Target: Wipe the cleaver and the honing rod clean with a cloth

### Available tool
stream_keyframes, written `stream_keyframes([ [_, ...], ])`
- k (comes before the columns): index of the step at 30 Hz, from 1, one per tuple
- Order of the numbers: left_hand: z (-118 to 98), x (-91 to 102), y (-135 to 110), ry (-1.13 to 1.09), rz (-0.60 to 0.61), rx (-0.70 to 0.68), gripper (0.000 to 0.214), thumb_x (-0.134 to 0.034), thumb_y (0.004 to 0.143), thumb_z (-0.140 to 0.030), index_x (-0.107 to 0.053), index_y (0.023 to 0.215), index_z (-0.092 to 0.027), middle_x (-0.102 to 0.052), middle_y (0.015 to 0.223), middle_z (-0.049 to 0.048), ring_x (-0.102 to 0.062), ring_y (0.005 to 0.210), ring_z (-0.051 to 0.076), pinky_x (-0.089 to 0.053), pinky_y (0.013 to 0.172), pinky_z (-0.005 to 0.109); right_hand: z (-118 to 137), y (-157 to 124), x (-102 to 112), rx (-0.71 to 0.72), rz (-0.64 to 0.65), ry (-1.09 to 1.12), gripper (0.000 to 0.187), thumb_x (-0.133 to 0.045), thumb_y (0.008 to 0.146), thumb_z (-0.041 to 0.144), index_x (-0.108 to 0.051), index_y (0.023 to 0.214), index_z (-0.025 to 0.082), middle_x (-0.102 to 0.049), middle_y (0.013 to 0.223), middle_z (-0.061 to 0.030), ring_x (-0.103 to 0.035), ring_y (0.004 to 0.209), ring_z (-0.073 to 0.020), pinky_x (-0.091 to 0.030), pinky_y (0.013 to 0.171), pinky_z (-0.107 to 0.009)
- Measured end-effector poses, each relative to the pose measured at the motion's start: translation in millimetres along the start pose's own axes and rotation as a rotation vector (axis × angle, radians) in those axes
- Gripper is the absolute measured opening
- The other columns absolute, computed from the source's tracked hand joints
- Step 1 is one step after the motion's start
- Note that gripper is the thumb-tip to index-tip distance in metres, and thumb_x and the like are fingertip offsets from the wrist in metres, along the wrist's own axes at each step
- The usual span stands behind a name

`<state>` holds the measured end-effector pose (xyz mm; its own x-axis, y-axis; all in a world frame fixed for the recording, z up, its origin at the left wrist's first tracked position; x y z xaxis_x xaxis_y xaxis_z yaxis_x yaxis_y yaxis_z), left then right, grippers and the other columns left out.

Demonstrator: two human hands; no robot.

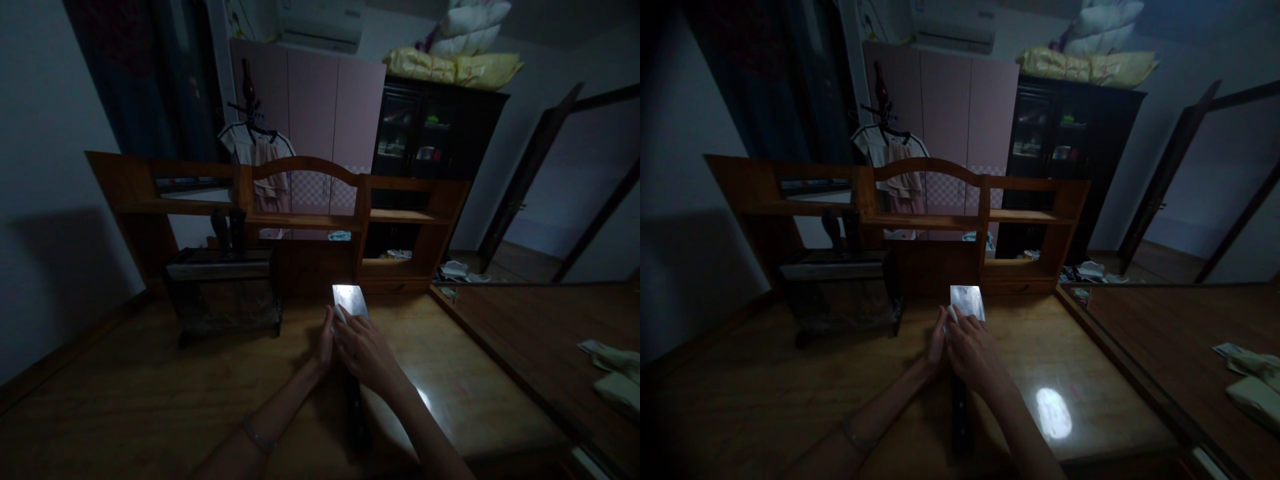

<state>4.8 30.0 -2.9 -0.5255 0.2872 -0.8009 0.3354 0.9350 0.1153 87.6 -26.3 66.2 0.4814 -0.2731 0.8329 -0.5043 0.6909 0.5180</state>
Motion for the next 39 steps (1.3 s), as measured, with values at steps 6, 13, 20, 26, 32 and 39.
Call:
stream_keyframes([
  [6,-1.1,0.1,-1.2,0.006,-0.025,0.016,0.052,-0.053,0.081,-0.059,-0.065,0.097,-0.011,-0.068,0.091,0.0104,-0.062,0.098,0.024,-0.043,0.094,0.034,-0.3,-3.7,-4.6,0.017,-0.011,0.029,0.050,-0.048,0.087,0.019,-0.041,0.137,0.024,-0.041,0.144,-0.0074,-0.041,0.127,-0.0273,-0.039,0.102,-0.048],
  [13,-0.2,0.1,-1.5,-0.043,-0.045,0.046,0.049,-0.054,0.081,-0.057,-0.066,0.094,-0.012,-0.068,0.094,0.0091,-0.064,0.094,0.021,-0.044,0.092,0.030,2.5,-15.1,-3.6,0.057,0.004,0.104,0.060,-0.046,0.088,0.020,-0.027,0.144,0.022,-0.029,0.150,-0.0059,-0.019,0.140,-0.0235,-0.027,0.112,-0.047],
  [20,-0.8,-9.7,0.3,-0.048,0.057,0.066,0.061,-0.046,0.082,-0.063,-0.063,0.111,-0.012,-0.067,0.106,0.0123,-0.057,0.110,0.026,-0.040,0.098,0.035,-19.6,-18.2,-5.7,-0.075,-0.159,0.097,0.051,-0.040,0.092,0.018,-0.034,0.142,0.022,-0.032,0.149,-0.0065,-0.024,0.138,-0.0235,-0.027,0.112,-0.049],
  [26,0.3,-7.9,0.0,-0.034,0.067,0.084,0.062,-0.044,0.083,-0.064,-0.063,0.111,-0.011,-0.066,0.106,0.0130,-0.058,0.108,0.026,-0.040,0.099,0.035,-20.6,-14.9,-10.1,-0.052,-0.113,0.139,0.046,-0.041,0.092,0.019,-0.040,0.138,0.025,-0.038,0.146,-0.0055,-0.028,0.137,-0.0240,-0.031,0.111,-0.048],
  [32,3.5,1.5,3.4,-0.050,0.009,0.088,0.059,-0.049,0.080,-0.064,-0.065,0.093,-0.009,-0.068,0.090,0.0129,-0.062,0.098,0.026,-0.044,0.093,0.034,-9.0,-12.3,-12.7,0.011,-0.077,0.226,0.047,-0.042,0.092,0.015,-0.042,0.137,0.027,-0.042,0.143,-0.0060,-0.035,0.134,-0.0228,-0.038,0.107,-0.043],
  [39,2.5,-3.1,1.1,-0.042,0.019,0.098,0.059,-0.045,0.084,-0.060,-0.064,0.103,-0.007,-0.068,0.096,0.0137,-0.060,0.104,0.027,-0.041,0.097,0.036,-27.8,-18.1,-22.1,-0.121,-0.145,0.323,0.046,-0.042,0.091,0.012,-0.048,0.132,0.032,-0.051,0.136,-0.0029,-0.047,0.125,-0.0215,-0.044,0.102,-0.040],
])
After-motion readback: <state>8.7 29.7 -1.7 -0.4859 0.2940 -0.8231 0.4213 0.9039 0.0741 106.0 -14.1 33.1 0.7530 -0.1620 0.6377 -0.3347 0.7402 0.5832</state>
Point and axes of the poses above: each hand's wrist, its own y-axis towards the middle knuckle, its own x-axis out of the back of the hand, z = x × y, the point moved 3 cm from there along y, towards the middle knuckle
